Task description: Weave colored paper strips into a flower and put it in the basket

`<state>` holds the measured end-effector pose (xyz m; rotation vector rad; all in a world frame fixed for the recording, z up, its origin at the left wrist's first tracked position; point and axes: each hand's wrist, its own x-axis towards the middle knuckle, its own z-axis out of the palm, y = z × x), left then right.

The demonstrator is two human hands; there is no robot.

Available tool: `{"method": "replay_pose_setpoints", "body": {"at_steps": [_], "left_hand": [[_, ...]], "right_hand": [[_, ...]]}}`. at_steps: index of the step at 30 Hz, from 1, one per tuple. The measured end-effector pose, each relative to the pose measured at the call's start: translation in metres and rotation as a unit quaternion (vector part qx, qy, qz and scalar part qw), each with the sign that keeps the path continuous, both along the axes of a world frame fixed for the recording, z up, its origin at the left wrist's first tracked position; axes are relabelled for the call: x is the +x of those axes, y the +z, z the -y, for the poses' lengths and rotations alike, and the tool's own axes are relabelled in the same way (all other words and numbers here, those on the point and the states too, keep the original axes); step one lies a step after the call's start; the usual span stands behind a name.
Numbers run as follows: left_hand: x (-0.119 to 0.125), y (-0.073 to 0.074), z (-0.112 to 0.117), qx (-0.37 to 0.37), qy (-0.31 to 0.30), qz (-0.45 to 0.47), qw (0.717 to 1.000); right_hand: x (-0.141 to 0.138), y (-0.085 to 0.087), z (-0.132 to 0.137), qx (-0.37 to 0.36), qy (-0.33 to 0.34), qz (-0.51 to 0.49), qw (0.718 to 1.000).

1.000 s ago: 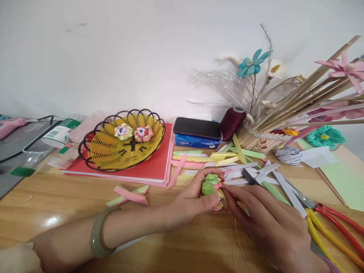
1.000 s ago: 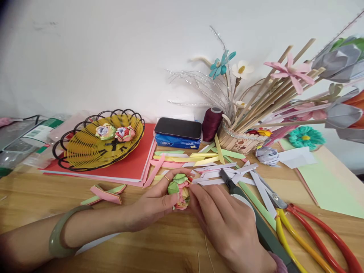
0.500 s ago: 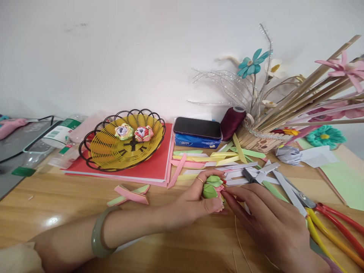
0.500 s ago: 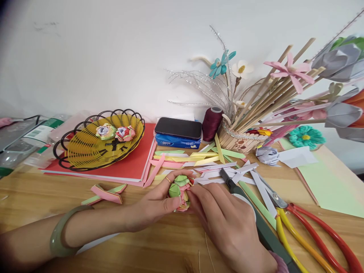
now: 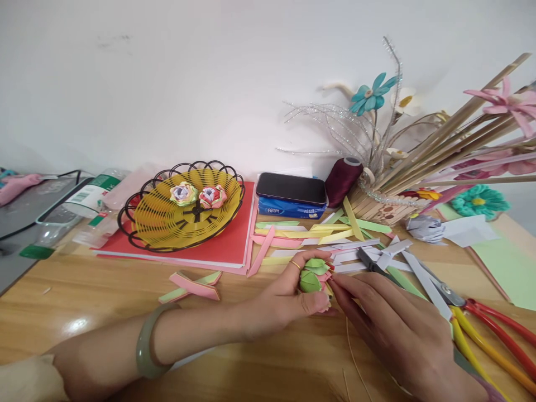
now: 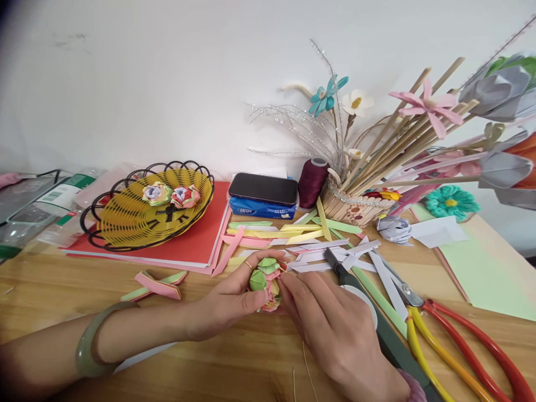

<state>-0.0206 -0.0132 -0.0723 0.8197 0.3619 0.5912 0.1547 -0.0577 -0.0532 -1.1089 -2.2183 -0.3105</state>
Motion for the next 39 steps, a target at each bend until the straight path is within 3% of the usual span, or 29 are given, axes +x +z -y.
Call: {"method": "replay_pose_setpoints", "body": {"at_steps": [12, 18, 21, 24, 30, 35, 39], "left_hand": [[-0.004, 0.0, -0.002, 0.008, -0.019, 0.004, 1.0], [-0.008, 0.0, -0.011, 0.053, -0.018, -0.07, 0.996], [-0.008, 0.002, -0.015, 0.109, 0.022, -0.058, 0.992], [-0.008, 0.003, -0.017, 0.149, 0.059, -0.05, 0.986], [-0.007, 0.004, -0.015, 0.239, 0.087, -0.034, 0.967], [-0.008, 0.002, -0.01, 0.317, 0.103, -0.049, 0.941], [-0.009, 0.001, -0.008, 0.402, 0.124, -0.061, 0.905]], "right_hand": [[-0.006, -0.001, -0.006, 0.018, -0.048, -0.002, 0.999], [-0.005, 0.003, -0.005, -0.038, -0.029, -0.029, 0.998], [-0.006, 0.012, -0.005, -0.083, -0.034, -0.106, 0.99], [-0.006, 0.021, -0.006, -0.174, -0.073, -0.231, 0.955], [-0.009, 0.023, -0.011, -0.402, -0.091, -0.385, 0.826], [-0.013, 0.024, -0.009, -0.462, -0.101, -0.437, 0.765], [-0.016, 0.027, -0.008, -0.485, -0.083, -0.475, 0.729]]}}
